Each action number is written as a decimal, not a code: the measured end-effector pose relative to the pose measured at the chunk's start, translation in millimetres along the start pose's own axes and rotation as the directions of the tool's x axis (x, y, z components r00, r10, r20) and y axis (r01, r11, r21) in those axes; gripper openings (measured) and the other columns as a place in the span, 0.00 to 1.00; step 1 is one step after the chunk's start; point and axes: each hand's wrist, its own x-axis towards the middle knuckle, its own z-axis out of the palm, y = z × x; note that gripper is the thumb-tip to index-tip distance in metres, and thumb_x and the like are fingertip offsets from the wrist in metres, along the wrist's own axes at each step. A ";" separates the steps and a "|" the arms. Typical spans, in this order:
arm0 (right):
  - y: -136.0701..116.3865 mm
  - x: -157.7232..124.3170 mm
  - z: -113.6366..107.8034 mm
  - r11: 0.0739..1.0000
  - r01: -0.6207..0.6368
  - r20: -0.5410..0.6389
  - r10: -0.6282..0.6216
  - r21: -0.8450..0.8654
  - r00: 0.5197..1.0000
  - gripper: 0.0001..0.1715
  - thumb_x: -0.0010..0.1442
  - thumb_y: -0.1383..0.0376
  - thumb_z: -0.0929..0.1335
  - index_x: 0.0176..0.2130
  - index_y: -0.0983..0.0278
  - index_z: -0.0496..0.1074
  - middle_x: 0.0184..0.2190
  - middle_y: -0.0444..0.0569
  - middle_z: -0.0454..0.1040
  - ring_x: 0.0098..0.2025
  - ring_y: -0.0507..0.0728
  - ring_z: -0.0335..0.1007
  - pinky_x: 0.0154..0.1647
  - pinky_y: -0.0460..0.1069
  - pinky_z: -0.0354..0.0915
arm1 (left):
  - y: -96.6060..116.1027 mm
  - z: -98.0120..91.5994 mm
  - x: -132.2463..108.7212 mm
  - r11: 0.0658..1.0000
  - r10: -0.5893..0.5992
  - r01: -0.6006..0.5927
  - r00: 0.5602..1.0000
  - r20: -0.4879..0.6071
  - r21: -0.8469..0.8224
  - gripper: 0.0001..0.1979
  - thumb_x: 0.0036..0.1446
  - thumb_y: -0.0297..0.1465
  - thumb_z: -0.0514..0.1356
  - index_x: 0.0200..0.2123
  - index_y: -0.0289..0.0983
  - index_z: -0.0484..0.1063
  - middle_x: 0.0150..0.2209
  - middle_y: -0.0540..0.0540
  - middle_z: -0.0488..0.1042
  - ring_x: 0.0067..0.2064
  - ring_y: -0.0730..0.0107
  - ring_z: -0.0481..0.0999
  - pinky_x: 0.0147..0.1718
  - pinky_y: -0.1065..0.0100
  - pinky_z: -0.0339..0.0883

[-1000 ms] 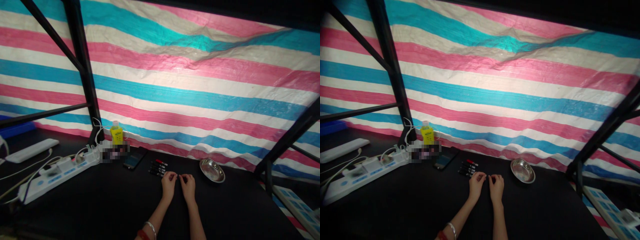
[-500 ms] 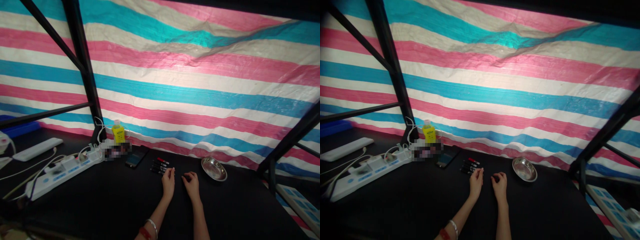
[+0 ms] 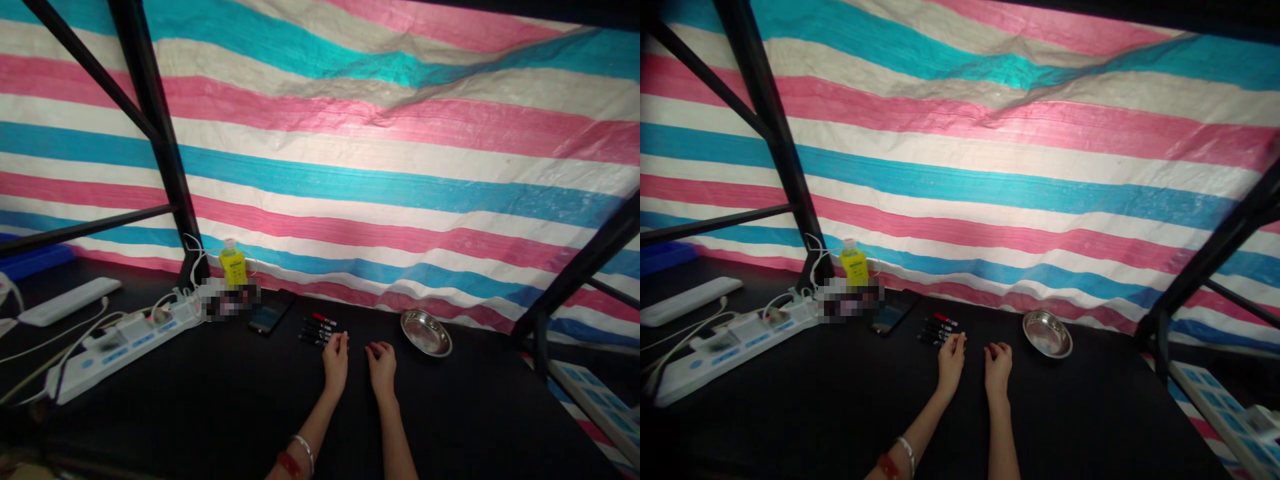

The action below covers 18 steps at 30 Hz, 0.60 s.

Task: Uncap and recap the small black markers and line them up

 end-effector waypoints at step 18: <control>-51.6 -17.9 17.9 0.628 -0.419 0.302 0.291 0.655 0.908 0.26 0.32 0.53 0.77 0.26 0.66 0.67 0.20 0.47 0.75 0.19 0.53 0.70 0.21 0.46 0.66 | 1.0 -0.8 -0.5 0.996 -0.038 0.042 0.998 0.057 -0.084 0.20 0.48 0.48 0.58 0.28 0.35 0.67 0.20 0.52 0.67 0.19 0.76 0.65 0.17 0.75 0.57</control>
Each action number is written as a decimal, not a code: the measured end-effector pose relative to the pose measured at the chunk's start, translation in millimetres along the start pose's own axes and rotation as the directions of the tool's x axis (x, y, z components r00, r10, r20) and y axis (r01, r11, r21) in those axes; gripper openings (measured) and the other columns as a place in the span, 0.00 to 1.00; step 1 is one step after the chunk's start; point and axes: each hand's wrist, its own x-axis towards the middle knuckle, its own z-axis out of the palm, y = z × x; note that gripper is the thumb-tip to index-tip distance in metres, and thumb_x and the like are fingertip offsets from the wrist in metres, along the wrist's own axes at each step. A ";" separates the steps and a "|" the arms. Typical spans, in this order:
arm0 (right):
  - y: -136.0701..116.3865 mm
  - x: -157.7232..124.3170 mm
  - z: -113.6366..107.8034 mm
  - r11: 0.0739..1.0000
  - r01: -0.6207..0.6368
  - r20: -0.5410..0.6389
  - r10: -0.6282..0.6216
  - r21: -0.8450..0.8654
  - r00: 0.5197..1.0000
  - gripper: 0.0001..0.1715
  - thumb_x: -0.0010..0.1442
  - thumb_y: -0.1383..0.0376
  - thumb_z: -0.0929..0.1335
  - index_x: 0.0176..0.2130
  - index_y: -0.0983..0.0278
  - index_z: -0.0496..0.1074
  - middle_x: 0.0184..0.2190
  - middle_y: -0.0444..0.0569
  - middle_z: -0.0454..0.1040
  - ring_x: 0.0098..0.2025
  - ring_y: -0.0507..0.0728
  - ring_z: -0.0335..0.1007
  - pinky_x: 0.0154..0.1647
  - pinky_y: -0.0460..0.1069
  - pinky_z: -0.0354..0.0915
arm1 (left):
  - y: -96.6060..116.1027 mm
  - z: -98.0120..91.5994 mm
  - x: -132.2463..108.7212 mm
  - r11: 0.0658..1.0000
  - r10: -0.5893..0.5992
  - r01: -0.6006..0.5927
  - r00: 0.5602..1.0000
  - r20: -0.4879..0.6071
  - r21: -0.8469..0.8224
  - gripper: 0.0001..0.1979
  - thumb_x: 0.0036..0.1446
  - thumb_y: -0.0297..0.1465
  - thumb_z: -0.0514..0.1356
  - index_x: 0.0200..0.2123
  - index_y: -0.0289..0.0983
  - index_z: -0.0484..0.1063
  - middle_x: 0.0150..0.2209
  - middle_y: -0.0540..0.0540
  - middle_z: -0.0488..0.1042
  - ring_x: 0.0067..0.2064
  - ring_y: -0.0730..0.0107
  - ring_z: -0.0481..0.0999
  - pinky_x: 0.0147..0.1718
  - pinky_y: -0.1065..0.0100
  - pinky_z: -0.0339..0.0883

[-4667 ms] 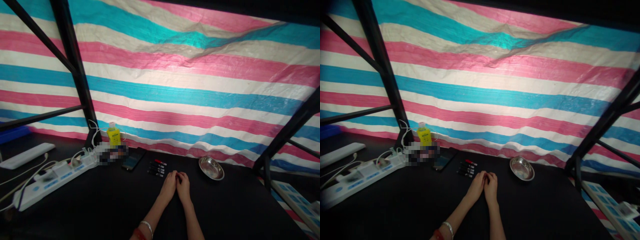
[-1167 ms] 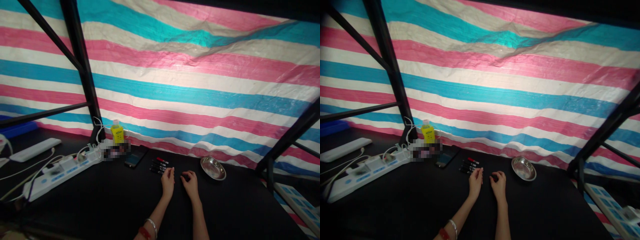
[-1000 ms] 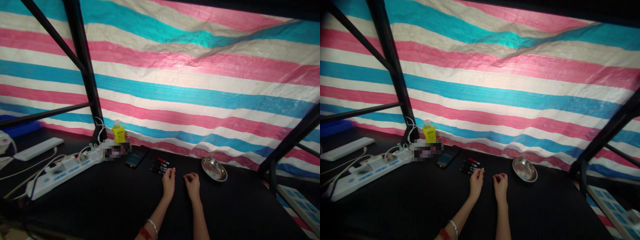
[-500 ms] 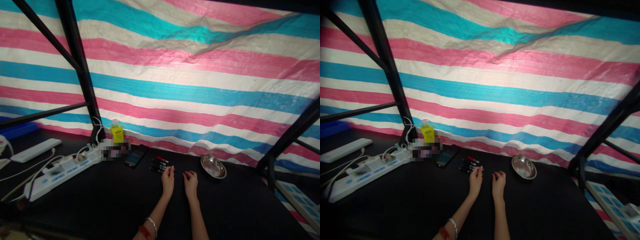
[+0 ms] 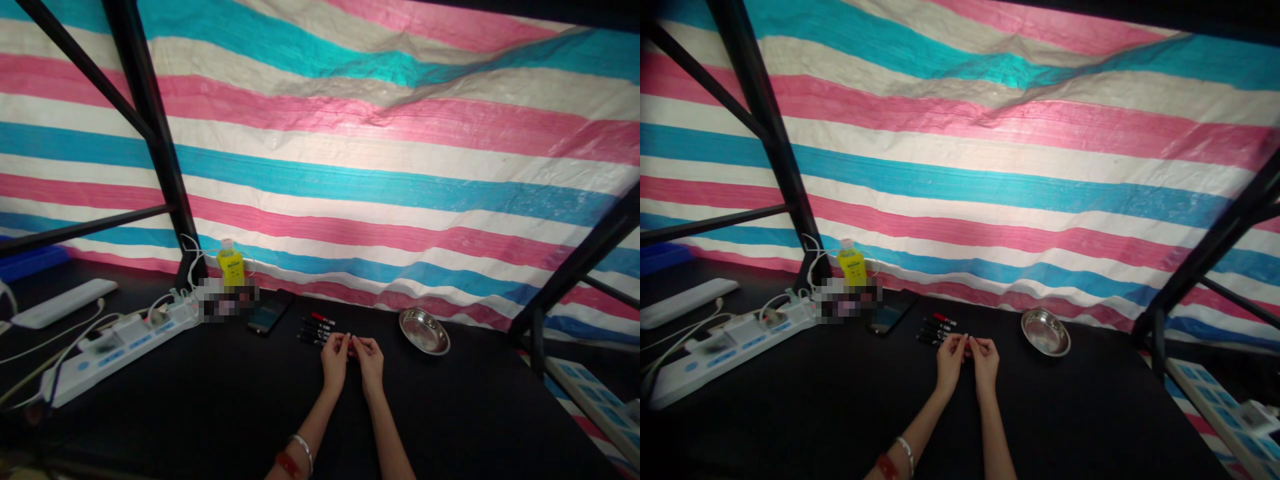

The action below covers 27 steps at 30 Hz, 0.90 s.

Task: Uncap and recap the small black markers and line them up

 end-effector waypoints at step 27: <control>4.2 -0.6 0.4 1.000 0.007 0.098 -0.004 -0.025 0.995 0.22 0.35 0.56 0.77 0.28 0.68 0.72 0.23 0.51 0.77 0.25 0.55 0.73 0.26 0.47 0.67 | 8.1 0.6 -0.3 0.995 -0.061 0.054 0.994 -0.086 -0.081 0.23 0.50 0.52 0.53 0.34 0.37 0.64 0.16 0.56 0.61 0.16 0.77 0.62 0.16 0.75 0.56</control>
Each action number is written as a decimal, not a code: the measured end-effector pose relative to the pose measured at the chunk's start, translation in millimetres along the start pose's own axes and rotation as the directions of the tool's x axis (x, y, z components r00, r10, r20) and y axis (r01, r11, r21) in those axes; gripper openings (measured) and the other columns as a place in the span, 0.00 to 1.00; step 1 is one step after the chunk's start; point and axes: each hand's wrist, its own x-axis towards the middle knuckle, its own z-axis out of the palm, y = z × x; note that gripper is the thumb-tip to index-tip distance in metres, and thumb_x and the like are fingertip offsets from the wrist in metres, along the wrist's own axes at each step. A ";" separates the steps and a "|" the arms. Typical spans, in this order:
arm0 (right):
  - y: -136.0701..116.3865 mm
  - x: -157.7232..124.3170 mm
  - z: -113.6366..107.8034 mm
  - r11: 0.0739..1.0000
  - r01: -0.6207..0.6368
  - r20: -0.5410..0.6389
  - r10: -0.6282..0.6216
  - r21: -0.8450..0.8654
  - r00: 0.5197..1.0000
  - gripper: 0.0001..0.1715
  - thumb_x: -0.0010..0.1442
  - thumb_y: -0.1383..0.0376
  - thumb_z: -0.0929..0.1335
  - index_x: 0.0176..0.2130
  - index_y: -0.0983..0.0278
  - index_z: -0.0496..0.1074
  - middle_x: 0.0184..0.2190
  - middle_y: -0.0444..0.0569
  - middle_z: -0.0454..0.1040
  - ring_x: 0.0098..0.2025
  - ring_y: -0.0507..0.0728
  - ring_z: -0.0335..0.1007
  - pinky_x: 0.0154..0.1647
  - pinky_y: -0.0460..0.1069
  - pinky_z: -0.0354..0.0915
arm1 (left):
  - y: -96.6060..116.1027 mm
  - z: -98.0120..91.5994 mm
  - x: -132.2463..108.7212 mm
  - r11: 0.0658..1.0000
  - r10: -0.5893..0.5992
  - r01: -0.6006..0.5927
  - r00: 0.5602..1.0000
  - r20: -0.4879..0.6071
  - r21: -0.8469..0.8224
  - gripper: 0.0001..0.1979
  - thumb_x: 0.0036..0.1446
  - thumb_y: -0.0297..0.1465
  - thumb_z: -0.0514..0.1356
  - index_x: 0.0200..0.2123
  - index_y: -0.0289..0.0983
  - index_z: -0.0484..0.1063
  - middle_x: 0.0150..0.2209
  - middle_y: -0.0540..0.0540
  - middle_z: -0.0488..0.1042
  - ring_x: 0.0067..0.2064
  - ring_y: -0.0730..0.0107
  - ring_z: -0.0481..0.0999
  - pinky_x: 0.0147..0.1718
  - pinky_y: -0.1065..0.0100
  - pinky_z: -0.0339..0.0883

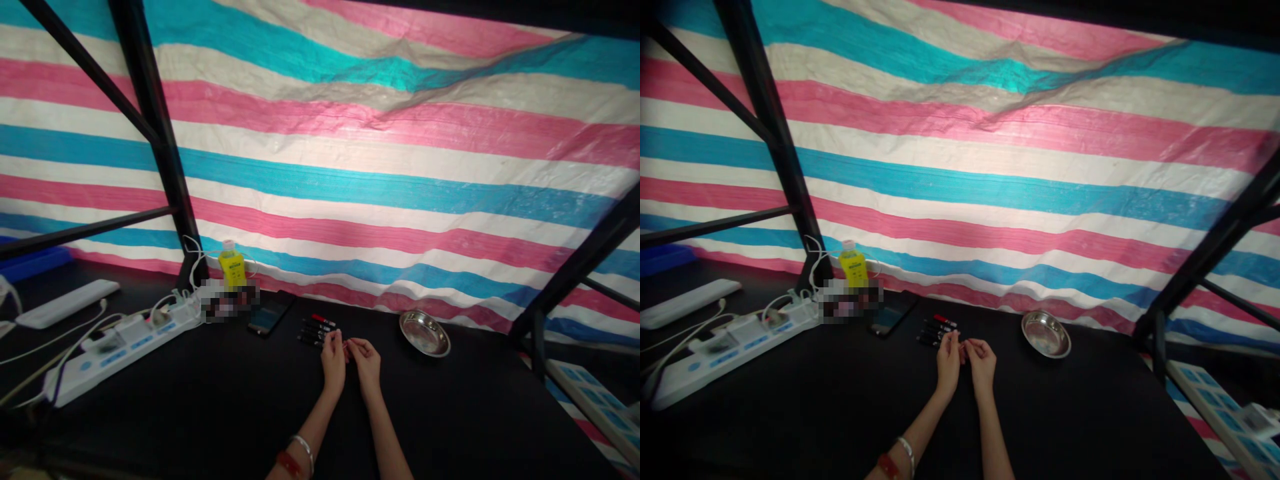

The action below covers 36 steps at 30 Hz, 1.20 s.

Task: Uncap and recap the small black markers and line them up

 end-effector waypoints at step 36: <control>1.4 17.0 -20.5 0.932 -0.086 -0.159 0.151 0.352 0.976 0.26 0.29 0.59 0.78 0.31 0.64 0.71 0.27 0.48 0.78 0.31 0.57 0.76 0.28 0.47 0.71 | 45.7 -61.6 66.5 0.259 0.364 -0.489 0.848 0.385 0.833 0.21 0.60 0.36 0.47 0.53 0.35 0.63 0.53 0.38 0.66 0.55 0.60 0.62 0.51 0.60 0.56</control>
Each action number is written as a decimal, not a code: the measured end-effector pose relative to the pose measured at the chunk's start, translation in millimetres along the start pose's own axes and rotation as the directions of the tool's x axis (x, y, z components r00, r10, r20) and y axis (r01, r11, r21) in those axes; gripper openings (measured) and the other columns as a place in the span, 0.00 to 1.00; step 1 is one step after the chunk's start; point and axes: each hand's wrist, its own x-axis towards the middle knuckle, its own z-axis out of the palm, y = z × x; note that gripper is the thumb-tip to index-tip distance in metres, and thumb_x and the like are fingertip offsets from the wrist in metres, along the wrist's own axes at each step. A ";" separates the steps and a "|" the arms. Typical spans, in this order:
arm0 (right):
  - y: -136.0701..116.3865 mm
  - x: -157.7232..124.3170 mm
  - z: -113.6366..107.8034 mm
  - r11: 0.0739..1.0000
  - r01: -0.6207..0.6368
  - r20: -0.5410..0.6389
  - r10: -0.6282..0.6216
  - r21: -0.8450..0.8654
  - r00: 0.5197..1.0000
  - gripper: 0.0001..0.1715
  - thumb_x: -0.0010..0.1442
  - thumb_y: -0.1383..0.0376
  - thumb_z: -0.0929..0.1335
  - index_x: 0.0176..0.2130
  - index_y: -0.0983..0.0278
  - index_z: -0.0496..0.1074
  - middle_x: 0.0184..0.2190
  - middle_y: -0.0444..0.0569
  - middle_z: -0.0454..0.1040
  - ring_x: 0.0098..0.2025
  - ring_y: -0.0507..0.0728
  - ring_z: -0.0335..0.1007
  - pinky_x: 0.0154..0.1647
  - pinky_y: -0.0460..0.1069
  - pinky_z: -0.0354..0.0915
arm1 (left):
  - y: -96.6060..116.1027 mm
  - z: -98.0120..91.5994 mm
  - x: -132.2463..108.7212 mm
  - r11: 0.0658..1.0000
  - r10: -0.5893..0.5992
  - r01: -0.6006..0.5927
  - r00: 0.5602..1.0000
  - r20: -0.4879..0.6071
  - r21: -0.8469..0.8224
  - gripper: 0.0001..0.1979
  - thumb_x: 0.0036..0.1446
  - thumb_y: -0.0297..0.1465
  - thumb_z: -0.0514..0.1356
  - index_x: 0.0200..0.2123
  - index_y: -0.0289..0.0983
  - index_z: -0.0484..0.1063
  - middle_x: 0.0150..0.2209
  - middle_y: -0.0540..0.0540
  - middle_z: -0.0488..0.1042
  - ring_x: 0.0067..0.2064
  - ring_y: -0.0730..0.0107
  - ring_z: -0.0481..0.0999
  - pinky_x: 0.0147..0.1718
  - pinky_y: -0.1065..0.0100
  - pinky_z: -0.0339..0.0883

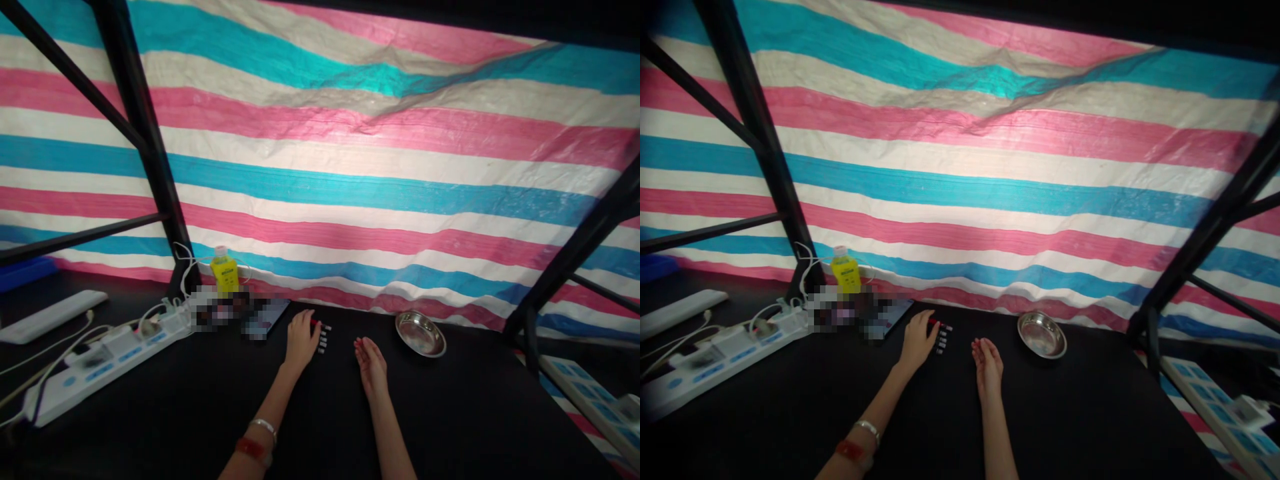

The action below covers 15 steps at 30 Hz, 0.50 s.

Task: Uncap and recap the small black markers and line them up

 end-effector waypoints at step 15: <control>3.7 5.2 -3.0 1.000 -0.008 0.026 0.008 0.007 1.000 0.25 0.31 0.60 0.78 0.31 0.64 0.71 0.27 0.48 0.78 0.31 0.57 0.76 0.30 0.47 0.71 | 33.2 32.3 6.5 0.931 -0.230 0.205 0.972 0.048 0.301 0.30 0.49 0.43 0.58 0.52 0.31 0.66 0.54 0.28 0.63 0.56 0.39 0.59 0.53 0.47 0.47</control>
